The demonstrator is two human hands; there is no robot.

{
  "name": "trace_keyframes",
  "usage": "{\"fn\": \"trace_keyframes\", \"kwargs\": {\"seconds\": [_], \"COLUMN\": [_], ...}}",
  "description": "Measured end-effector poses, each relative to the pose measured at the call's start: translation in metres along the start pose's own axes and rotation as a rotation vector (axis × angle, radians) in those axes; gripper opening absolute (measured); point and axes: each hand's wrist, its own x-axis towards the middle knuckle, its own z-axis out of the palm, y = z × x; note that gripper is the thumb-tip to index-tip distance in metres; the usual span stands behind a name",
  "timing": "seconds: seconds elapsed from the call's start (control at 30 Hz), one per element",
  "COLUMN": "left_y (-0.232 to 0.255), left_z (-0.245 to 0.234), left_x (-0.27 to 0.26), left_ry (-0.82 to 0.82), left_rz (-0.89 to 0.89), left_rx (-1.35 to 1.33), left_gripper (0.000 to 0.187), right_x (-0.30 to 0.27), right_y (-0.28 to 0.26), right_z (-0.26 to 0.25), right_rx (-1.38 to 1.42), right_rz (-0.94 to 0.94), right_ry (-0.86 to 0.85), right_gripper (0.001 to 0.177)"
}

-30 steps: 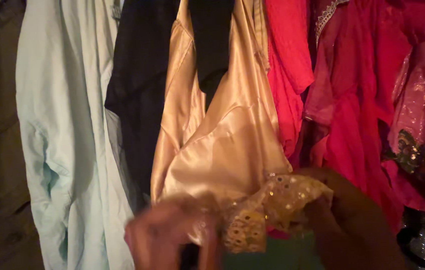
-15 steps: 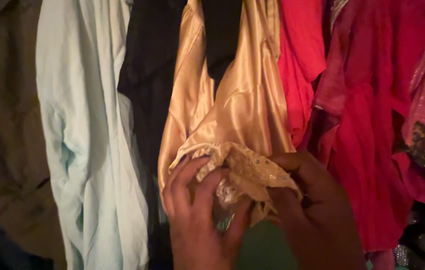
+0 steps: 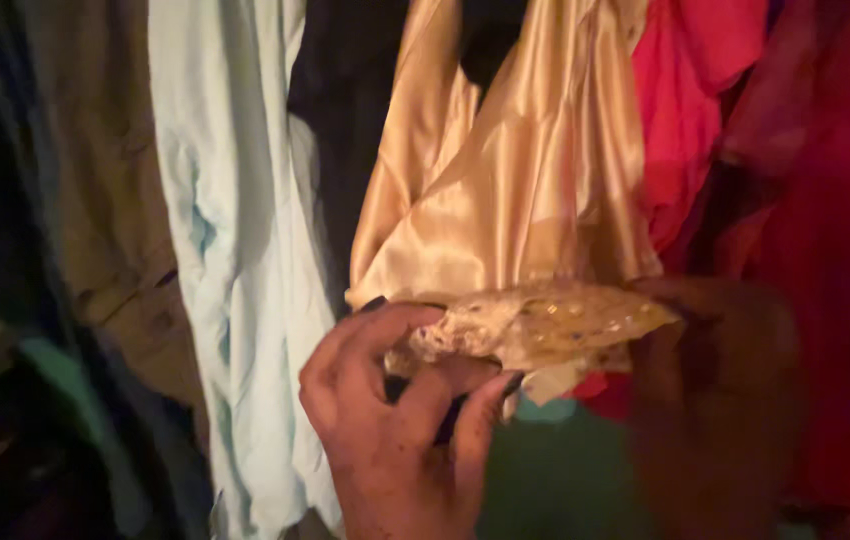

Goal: The person hangs several garments on a wall-mounted hook rack, then picks up a gold-colored blouse from a bed and prepares to hang it.

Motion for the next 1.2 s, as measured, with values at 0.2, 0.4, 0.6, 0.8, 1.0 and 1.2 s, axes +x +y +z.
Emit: {"fn": "trace_keyframes", "kwargs": {"seconds": [0.2,0.4,0.6,0.8,1.0,1.2], "left_y": [0.013,0.029,0.030,0.042,0.068,0.096], "left_z": [-0.017,-0.001,0.010,0.018,0.025,0.038], "left_x": [-0.022,-0.023,-0.019,-0.010,-0.003,-0.030], "left_ry": [-0.087,-0.154,0.064,0.202,0.269,0.286], "left_rz": [-0.127,-0.111,-0.171,-0.192,-0.195,-0.032], "left_rx": [-0.134,-0.343,-0.310,-0.203,-0.136,0.087], "left_gripper": [0.017,0.037,0.053,0.055,0.034,0.026], "right_x": [-0.022,-0.021,-0.027,-0.027,-0.003,0.002], "right_y": [-0.009,-0.033,-0.053,-0.051,-0.014,0.030], "right_z": [-0.010,-0.020,-0.031,-0.054,-0.075,-0.089], "right_rx": [0.124,0.140,0.211,0.321,0.429,0.496], "right_rz": [-0.009,0.067,-0.040,-0.017,-0.042,-0.036], "right_ry": [0.008,-0.083,-0.155,-0.191,-0.296,-0.290], "right_gripper": [0.025,0.023,0.029,0.030,0.030,0.032]}}
